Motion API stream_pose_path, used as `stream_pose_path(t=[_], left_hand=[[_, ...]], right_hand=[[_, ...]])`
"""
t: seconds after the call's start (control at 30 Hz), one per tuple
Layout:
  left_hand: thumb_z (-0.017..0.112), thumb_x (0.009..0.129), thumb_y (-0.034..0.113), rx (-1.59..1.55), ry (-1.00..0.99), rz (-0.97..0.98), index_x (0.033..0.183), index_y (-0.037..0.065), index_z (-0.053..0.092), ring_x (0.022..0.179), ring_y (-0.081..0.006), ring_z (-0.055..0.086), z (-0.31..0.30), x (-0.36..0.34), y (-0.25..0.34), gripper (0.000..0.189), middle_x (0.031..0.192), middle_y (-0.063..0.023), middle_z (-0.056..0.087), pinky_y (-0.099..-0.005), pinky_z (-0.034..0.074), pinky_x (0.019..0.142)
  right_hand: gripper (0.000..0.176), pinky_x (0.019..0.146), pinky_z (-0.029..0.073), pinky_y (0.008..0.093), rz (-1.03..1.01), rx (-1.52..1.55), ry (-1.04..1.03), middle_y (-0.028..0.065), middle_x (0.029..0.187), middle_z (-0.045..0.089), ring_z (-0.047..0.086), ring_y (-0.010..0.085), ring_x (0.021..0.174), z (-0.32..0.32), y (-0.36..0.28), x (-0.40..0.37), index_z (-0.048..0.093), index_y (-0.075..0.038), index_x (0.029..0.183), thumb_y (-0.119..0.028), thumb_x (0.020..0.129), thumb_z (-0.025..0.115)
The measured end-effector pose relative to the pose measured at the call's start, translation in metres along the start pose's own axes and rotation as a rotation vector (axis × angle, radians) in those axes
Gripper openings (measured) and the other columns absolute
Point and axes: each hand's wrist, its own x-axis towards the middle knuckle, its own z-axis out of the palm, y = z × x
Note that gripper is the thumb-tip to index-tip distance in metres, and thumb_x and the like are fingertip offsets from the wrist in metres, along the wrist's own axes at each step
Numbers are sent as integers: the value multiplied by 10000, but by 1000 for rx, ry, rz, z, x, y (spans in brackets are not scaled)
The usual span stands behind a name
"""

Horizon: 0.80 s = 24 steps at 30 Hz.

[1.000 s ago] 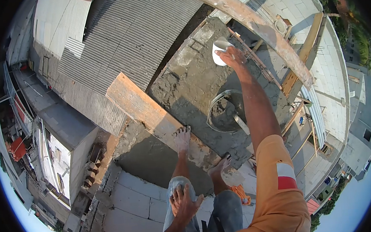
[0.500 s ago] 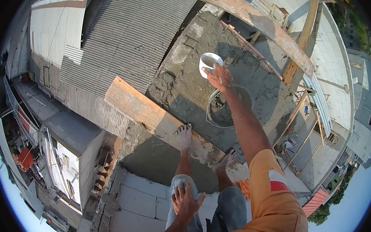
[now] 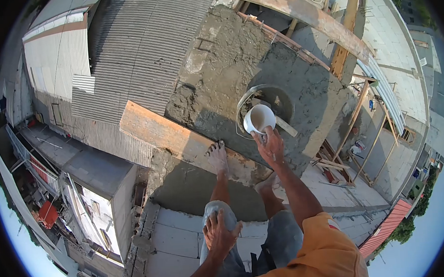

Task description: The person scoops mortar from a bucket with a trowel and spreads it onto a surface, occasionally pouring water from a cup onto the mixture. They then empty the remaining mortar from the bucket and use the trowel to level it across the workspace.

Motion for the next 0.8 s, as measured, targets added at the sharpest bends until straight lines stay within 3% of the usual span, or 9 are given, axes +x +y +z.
stream_pose_path(t=[0.07,0.33,0.47,0.67,0.8], left_hand=[[721,741,473,28,18,13,1411,60,412,1346,-402,348,3,2,2,845,1444,-207,386,-531,281,1087],[719,740,454,142,109,64,1396,52,427,1321,-374,387,30,-6,8,823,1410,-190,440,-513,307,1085],[723,740,445,181,148,37,1393,62,433,1322,-366,389,30,-8,17,811,1407,-179,445,-504,312,1084],[720,740,481,187,224,168,1374,61,456,1309,-381,398,27,3,26,805,1396,-185,453,-503,332,1069],[722,742,472,229,230,174,1359,56,470,1295,-368,420,28,2,33,786,1374,-180,476,-488,341,1068]], right_hand=[[431,717,528,527,131,51,-32,202,959,628,657,429,872,-8,27,-25,585,-67,1057,-421,845,706],[413,673,542,502,249,-46,92,202,947,628,656,439,850,-53,115,-97,580,-64,1047,-375,825,736],[391,624,540,479,151,-81,259,206,902,631,658,435,814,-72,158,-122,572,-43,1025,-291,800,773],[351,627,524,486,147,-88,281,225,907,631,652,431,804,-90,233,-154,569,-10,984,-239,802,764],[316,634,518,486,255,-110,268,235,879,632,651,430,802,-90,271,-194,567,-1,972,-232,834,733]])
